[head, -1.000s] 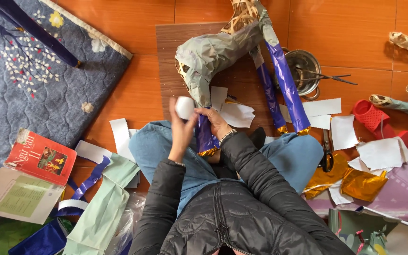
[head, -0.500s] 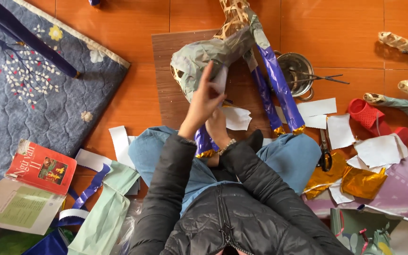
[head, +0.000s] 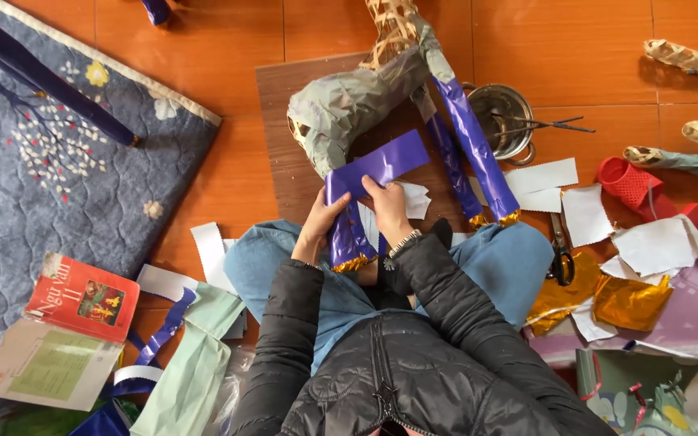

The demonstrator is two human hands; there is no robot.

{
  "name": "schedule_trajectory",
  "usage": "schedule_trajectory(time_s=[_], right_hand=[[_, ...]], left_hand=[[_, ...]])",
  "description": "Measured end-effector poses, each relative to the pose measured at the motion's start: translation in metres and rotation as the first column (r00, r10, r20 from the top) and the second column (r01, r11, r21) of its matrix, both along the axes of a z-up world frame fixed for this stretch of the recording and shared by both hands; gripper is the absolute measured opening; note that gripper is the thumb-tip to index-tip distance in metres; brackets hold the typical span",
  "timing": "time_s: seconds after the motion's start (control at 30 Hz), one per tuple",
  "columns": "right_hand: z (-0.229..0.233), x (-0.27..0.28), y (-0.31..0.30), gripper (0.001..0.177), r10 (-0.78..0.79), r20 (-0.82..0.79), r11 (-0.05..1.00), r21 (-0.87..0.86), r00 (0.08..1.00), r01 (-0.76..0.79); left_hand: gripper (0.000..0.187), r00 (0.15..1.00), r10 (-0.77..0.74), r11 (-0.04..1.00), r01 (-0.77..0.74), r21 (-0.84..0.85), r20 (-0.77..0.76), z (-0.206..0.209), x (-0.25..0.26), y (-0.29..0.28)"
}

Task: Applying decorative purple and green paper to a giraffe-shaped armature.

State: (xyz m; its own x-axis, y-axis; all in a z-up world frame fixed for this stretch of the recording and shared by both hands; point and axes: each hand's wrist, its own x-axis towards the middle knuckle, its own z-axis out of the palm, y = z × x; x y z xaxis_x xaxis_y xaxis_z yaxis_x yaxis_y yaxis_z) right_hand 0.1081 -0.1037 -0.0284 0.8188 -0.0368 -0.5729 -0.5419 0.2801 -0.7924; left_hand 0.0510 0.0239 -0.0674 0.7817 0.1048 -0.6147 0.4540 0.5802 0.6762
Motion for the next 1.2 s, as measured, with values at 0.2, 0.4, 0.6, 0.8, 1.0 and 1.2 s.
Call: schedule_trajectory(time_s=[0.2, 0.4, 0.6, 0.8, 1.0, 1.2], right_hand=[[-0.045, 0.016, -0.034, 0.032, -0.013, 0.042, 0.996, -0.086, 0.999, 0.017], [-0.015, 0.032, -0.077, 0.034, 0.097, 0.337, 0.807, -0.577, 0.936, 0.125], [-0.014, -0.017, 0.011, 0.031, 0.649, 0.589, 0.637, -0.766, 0.48, 0.079], [-0.006, 0.032, 0.059, 0.113, 0.691, -0.208, 0.469, -0.599, 0.692, -0.649], [0.037, 0.022, 0.069, 0.067, 0.521, -0.087, 0.788, -0.334, 0.849, -0.518], [0.007, 0.036, 0.066, 0.05, 0.387, -0.144, 0.907, -0.118, 0.911, -0.404]], left_hand=[[0.095, 0.999, -0.013, 0.978, 0.019, 0.207, -0.029, 0.016, -0.005, 0.0], [0.093, 0.994, -0.065, 0.881, 0.096, 0.464, -0.084, 0.025, -0.003, -0.007], [0.085, 0.986, -0.115, 0.812, 0.161, 0.561, -0.117, -0.007, -0.002, -0.005], [0.092, 0.965, -0.194, 0.745, 0.262, 0.613, -0.176, -0.015, -0.001, -0.004], [0.103, 0.963, -0.217, 0.816, 0.268, 0.513, -0.158, 0.028, -0.008, -0.007], [0.128, 0.996, -0.087, 0.944, 0.086, 0.32, -0.011, 0.07, -0.046, -0.02]])
